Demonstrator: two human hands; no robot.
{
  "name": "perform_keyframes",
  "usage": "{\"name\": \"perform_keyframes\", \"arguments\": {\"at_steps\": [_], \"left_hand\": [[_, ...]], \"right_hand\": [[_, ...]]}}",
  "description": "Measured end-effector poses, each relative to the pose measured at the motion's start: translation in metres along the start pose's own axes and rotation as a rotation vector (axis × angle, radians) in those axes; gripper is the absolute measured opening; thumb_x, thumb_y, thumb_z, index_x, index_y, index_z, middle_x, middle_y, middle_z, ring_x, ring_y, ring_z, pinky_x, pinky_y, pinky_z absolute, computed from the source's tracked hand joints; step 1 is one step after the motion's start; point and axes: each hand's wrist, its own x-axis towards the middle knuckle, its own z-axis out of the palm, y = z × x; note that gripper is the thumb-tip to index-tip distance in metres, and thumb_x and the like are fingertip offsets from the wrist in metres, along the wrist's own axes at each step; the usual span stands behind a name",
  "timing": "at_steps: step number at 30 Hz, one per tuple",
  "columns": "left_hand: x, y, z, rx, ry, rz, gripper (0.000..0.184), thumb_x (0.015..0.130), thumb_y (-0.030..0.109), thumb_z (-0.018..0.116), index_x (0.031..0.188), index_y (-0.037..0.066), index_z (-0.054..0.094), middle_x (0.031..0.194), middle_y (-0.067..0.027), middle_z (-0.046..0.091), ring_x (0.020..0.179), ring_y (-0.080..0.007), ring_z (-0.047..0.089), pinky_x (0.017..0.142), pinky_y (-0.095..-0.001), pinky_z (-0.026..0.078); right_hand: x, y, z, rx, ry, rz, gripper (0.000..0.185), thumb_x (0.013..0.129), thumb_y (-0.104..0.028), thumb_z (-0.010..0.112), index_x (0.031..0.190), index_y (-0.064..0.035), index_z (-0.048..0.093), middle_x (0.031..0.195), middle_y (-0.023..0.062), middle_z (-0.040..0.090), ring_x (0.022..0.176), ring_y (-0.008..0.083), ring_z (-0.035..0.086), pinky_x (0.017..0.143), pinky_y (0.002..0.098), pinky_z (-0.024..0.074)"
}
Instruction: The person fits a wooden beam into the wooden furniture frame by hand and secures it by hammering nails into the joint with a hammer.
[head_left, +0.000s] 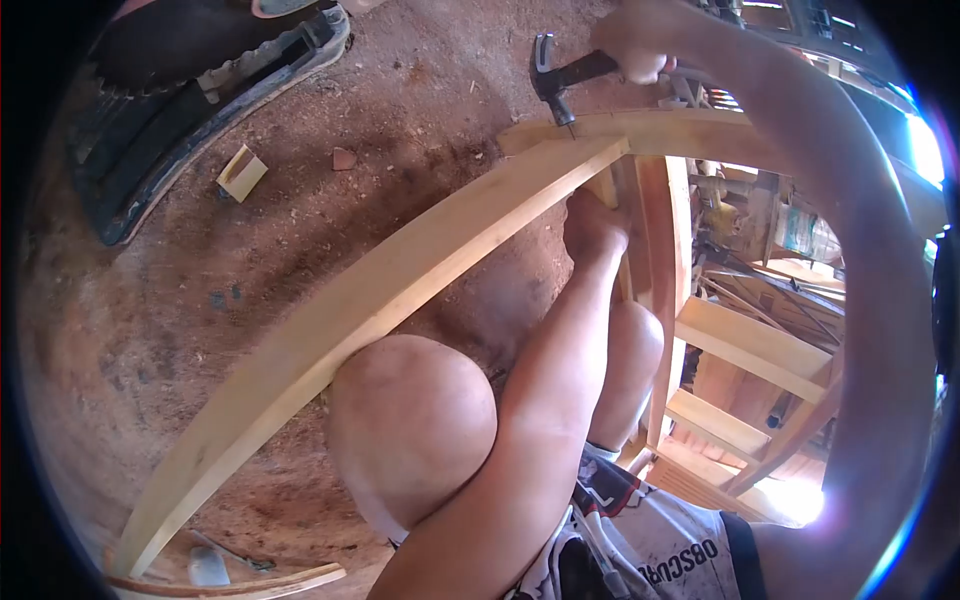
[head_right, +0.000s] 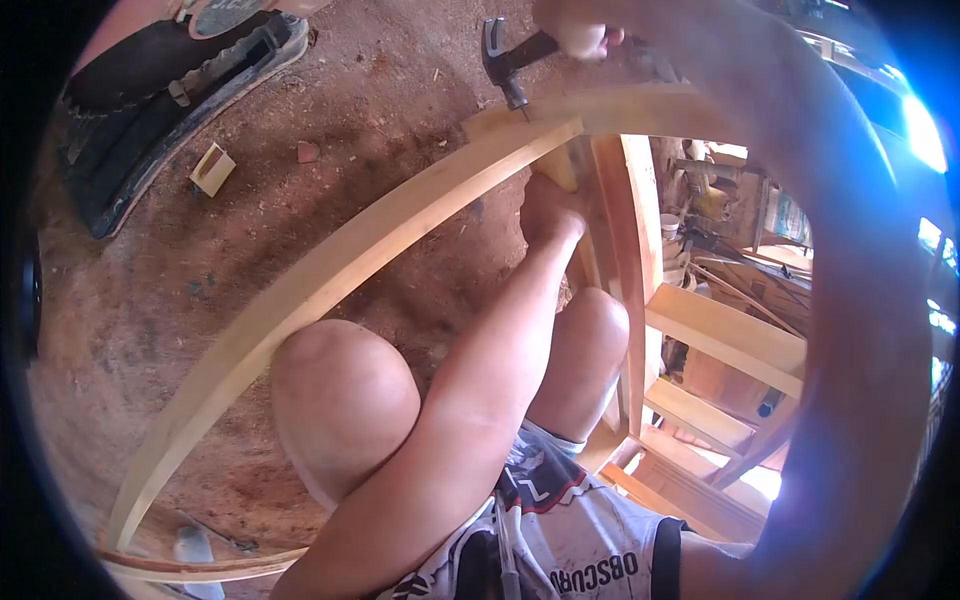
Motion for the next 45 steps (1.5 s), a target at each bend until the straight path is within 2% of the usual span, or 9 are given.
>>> {"name": "perform_keyframes", "arguments": {"at_steps": [2,5,9,11,26,33,38,43,45], "left_hand": [[-0.005,-0.005,0.001,-0.088,0.037,0.102,0.078,0.076,0.043,0.081,0.131,-0.005,0.054,0.126,-0.0245,0.064,0.116,-0.035,0.065,0.099,-0.0424,0.053],[0.006,-0.008,0.009,-0.029,0.028,0.047,0.078,0.077,0.044,0.079,0.132,-0.004,0.052,0.125,-0.0236,0.063,0.116,-0.0365,0.065,0.098,-0.0442,0.053],[0.007,-0.008,0.008,-0.008,0.012,0.05,0.081,0.078,0.044,0.079,0.136,-0.003,0.047,0.129,-0.0235,0.061,0.117,-0.0368,0.064,0.097,-0.0444,0.053],[0.002,-0.003,0.001,-0.005,-0.017,0.046,0.081,0.078,0.044,0.079,0.136,-0.003,0.047,0.129,-0.0235,0.061,0.116,-0.0369,0.065,0.097,-0.0445,0.054],[0.011,-0.014,0.013,0.008,0.044,0.094,0.077,0.079,0.045,0.078,0.134,-0.001,0.05,0.127,-0.0233,0.062,0.113,-0.0362,0.066,0.096,-0.0446,0.054],[0.007,-0.003,0.011,0.036,0.021,0.025,0.072,0.079,0.044,0.078,0.13,0.001,0.052,0.124,-0.022,0.063,0.109,-0.0387,0.067,0.093,-0.0468,0.056],[0.006,-0.006,0.012,0.036,0.01,0.019,0.069,0.078,0.042,0.08,0.127,0.001,0.054,0.123,-0.0218,0.064,0.109,-0.0381,0.068,0.093,-0.0464,0.056],[0.001,-0.002,0.005,-0.004,0.025,0.032,0.062,0.078,0.041,0.078,0.12,-0.002,0.058,0.123,-0.0221,0.064,0.108,-0.0371,0.068,0.093,-0.0462,0.056],[0.003,-0.002,0.008,-0.006,0.058,0.032,0.063,0.079,0.04,0.078,0.12,-0.002,0.058,0.123,-0.0222,0.064,0.108,-0.0372,0.068,0.092,-0.0463,0.056]], "right_hand": [[-0.012,-0.004,-0.015,-0.032,-0.086,-0.081,0.024,0.079,-0.017,0.064,0.096,-0.0031,0.074,0.08,0.0169,0.072,0.078,0.0331,0.071,0.068,0.0464,0.0542],[0.001,-0.002,-0.003,0.314,0.437,0.254,0.029,0.081,-0.015,0.061,0.105,-0.0074,0.074,0.089,0.0191,0.073,0.082,0.0321,0.072,0.071,0.0442,0.057],[0.007,0.0,0.017,0.148,0.375,0.131,0.028,0.081,-0.013,0.062,0.106,-0.0067,0.074,0.09,0.0198,0.073,0.083,0.0331,0.072,0.072,0.0442,0.0572],[0.019,0.005,0.017,-0.152,0.037,-0.127,0.026,0.079,-0.012,0.064,0.101,-0.005,0.075,0.09,0.021,0.073,0.085,0.0346,0.072,0.073,0.0459,0.0568],[0.016,0.018,0.006,0.209,0.413,0.157,0.025,0.078,-0.012,0.065,0.098,-0.0021,0.075,0.089,0.0215,0.073,0.083,0.0357,0.072,0.072,0.0461,0.057],[-0.007,-0.008,0.017,0.007,0.191,-0.025,0.025,0.077,-0.012,0.065,0.098,-0.0013,0.075,0.088,0.0216,0.073,0.082,0.0359,0.073,0.071,0.0461,0.0571],[-0.002,0.007,0.016,0.403,0.537,0.317,0.025,0.077,-0.011,0.065,0.098,-0.0007,0.075,0.087,0.0216,0.073,0.082,0.0361,0.073,0.071,0.0461,0.0572],[-0.012,-0.01,0.014,0.005,0.161,-0.05,0.026,0.078,-0.012,0.065,0.099,-0.0013,0.075,0.092,0.0222,0.073,0.085,0.0371,0.072,0.074,0.0468,0.0568],[-0.012,0.003,0.007,0.122,0.305,0.009,0.027,0.077,-0.011,0.065,0.1,-0.001,0.075,0.096,0.0228,0.073,0.089,0.0374,0.072,0.076,0.0472,0.0565]]}}
